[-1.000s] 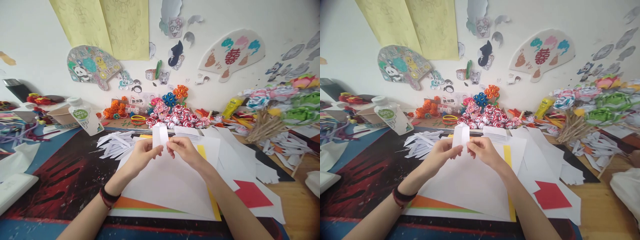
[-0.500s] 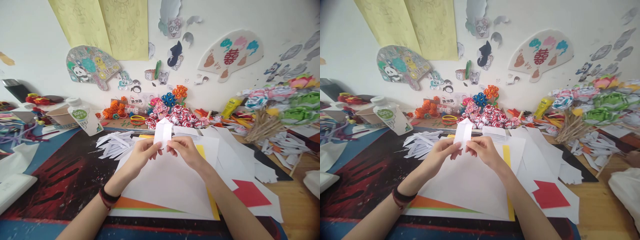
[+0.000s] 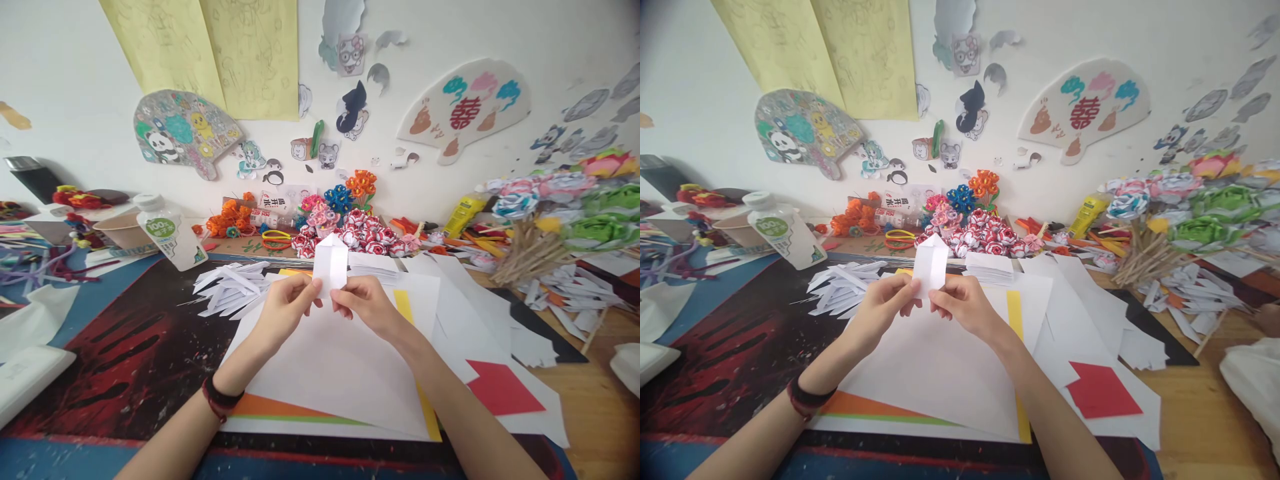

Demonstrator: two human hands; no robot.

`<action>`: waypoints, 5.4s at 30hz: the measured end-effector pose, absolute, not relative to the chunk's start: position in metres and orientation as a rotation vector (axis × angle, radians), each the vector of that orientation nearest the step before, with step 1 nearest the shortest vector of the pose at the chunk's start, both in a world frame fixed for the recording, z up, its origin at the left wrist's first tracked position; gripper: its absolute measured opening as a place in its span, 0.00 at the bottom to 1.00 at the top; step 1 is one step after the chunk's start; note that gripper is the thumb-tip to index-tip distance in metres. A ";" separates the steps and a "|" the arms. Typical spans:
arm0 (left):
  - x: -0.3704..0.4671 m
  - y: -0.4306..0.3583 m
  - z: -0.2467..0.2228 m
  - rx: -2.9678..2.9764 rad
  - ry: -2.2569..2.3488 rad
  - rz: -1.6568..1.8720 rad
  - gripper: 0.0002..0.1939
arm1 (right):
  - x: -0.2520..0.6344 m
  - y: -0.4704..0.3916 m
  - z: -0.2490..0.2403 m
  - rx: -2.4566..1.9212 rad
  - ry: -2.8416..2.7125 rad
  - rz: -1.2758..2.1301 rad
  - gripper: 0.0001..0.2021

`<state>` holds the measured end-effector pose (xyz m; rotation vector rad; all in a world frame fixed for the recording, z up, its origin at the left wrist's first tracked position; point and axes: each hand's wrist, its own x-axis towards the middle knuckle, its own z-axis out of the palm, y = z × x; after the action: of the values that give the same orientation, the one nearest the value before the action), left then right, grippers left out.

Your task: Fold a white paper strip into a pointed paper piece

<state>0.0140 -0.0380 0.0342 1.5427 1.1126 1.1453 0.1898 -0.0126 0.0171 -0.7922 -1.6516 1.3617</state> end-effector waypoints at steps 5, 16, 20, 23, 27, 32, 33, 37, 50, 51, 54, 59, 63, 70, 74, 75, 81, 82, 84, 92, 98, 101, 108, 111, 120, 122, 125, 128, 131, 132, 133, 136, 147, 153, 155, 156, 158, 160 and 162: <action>0.015 -0.038 0.035 1.521 1.097 1.186 0.16 | 0.190 -0.011 0.015 -0.794 -1.605 1.348 0.13; 0.015 -0.039 0.032 1.518 1.128 1.209 0.16 | 0.189 -0.011 0.010 -0.817 -1.663 1.393 0.13; 0.015 -0.039 0.033 1.528 1.122 1.229 0.16 | 0.189 -0.011 0.015 -0.784 -1.676 1.392 0.14; 0.014 -0.039 0.034 1.548 1.124 1.246 0.16 | 0.189 -0.012 0.021 -0.793 -1.690 1.360 0.15; 0.013 -0.040 0.035 1.683 1.196 1.180 0.18 | 0.189 -0.012 0.025 -0.846 -1.681 1.229 0.17; 0.004 -0.037 0.034 2.231 1.449 1.278 0.11 | 0.192 -0.009 0.024 -0.896 -1.610 1.204 0.17; 0.001 -0.035 0.033 2.389 1.470 1.308 0.12 | 0.193 -0.008 0.023 -0.898 -1.600 1.215 0.18; -0.008 -0.030 0.028 2.987 1.288 1.202 0.14 | 0.195 -0.006 0.022 -0.899 -1.599 1.259 0.17; -0.006 -0.031 0.028 2.991 1.323 1.236 0.07 | 0.192 -0.006 0.018 -0.837 -1.542 1.310 0.11; -0.003 -0.032 0.028 2.936 1.376 1.288 0.05 | 0.191 -0.006 0.018 -0.833 -1.525 1.318 0.11; 0.002 -0.036 0.030 2.762 1.473 1.366 0.04 | 0.190 -0.007 0.016 -0.841 -1.491 1.317 0.12; 0.008 -0.039 0.032 2.549 1.475 1.467 0.03 | 0.187 -0.010 0.016 -0.853 -1.455 1.290 0.11; 0.010 -0.037 0.030 2.331 1.435 1.551 0.19 | 0.184 -0.011 0.015 -0.832 -1.414 1.304 0.10; 0.010 -0.033 0.028 1.943 1.392 1.348 0.12 | 0.184 -0.011 0.015 -0.822 -1.397 1.286 0.10; 0.011 -0.033 0.030 1.835 1.372 1.321 0.09 | 0.185 -0.011 0.014 -0.817 -1.415 1.282 0.11; 0.011 -0.034 0.031 1.817 1.361 1.327 0.09 | 0.185 -0.011 0.015 -0.816 -1.420 1.285 0.11; 0.013 -0.036 0.033 1.711 1.348 1.314 0.08 | 0.187 -0.013 0.017 -0.790 -1.457 1.359 0.10; 0.013 -0.036 0.033 1.702 1.349 1.318 0.08 | 0.187 -0.013 0.018 -0.790 -1.468 1.382 0.11; 0.013 -0.036 0.033 1.695 1.350 1.327 0.08 | 0.187 -0.012 0.018 -0.801 -1.492 1.417 0.14; 0.012 -0.034 0.031 1.672 1.371 1.315 0.09 | 0.187 -0.011 0.014 -0.835 -1.546 1.412 0.11; 0.011 -0.034 0.030 1.662 1.408 1.308 0.09 | 0.187 -0.012 0.016 -0.783 -1.562 1.446 0.13; 0.012 -0.035 0.029 1.669 1.403 1.319 0.09 | 0.187 -0.014 0.019 -0.784 -1.572 1.441 0.14; 0.014 -0.036 0.030 1.669 1.322 1.342 0.08 | 0.185 -0.014 0.020 -0.820 -1.591 1.377 0.12; 0.015 -0.037 0.030 1.672 1.313 1.333 0.07 | 0.185 -0.014 0.019 -0.807 -1.604 1.375 0.10; 0.016 -0.037 0.027 1.660 1.360 1.309 0.08 | 0.186 -0.014 0.020 -0.842 -1.620 1.331 0.10; 0.016 -0.037 0.028 1.673 1.369 1.308 0.08 | 0.186 -0.014 0.020 -0.880 -1.654 1.286 0.13; 0.015 -0.037 0.030 1.699 1.373 1.304 0.09 | 0.186 -0.014 0.020 -0.943 -1.668 1.200 0.14; 0.014 -0.037 0.030 1.729 1.377 1.290 0.09 | 0.187 -0.015 0.021 -0.946 -1.660 1.186 0.13; 0.013 -0.037 0.030 1.747 1.380 1.256 0.10 | 0.188 -0.014 0.021 -0.897 -1.646 1.238 0.12; 0.013 -0.036 0.030 1.747 1.378 1.245 0.10 | 0.188 -0.014 0.021 -0.880 -1.638 1.256 0.12; 0.013 -0.036 0.030 1.743 1.369 1.238 0.11 | 0.189 -0.013 0.021 -0.866 -1.627 1.268 0.11; 0.012 -0.035 0.029 1.708 1.282 1.231 0.12 | 0.190 -0.012 0.021 -0.856 -1.589 1.262 0.10; 0.011 -0.037 0.031 1.713 1.257 1.215 0.15 | 0.190 -0.012 0.019 -0.863 -1.564 1.231 0.10; 0.015 -0.041 0.035 1.778 1.221 1.136 0.15 | 0.192 -0.012 0.020 -0.854 -1.572 1.227 0.11; 0.016 -0.043 0.036 1.804 1.208 1.156 0.15 | 0.192 -0.012 0.020 -0.844 -1.565 1.220 0.10; 0.016 -0.043 0.036 1.816 1.204 1.164 0.15 | 0.192 -0.012 0.020 -0.841 -1.561 1.217 0.10; 0.016 -0.044 0.035 1.839 1.201 1.174 0.15 | 0.191 -0.012 0.020 -0.839 -1.555 1.214 0.10; 0.016 -0.044 0.035 1.860 1.207 1.184 0.15 | 0.191 -0.013 0.020 -0.847 -1.552 1.216 0.10; 0.016 -0.045 0.034 1.875 1.216 1.198 0.15 | 0.191 -0.014 0.021 -0.857 -1.549 1.217 0.11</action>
<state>0.0156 -0.0446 0.0344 1.8745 1.2161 1.1978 0.1908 -0.0136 0.0213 -0.8566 -1.5493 1.2171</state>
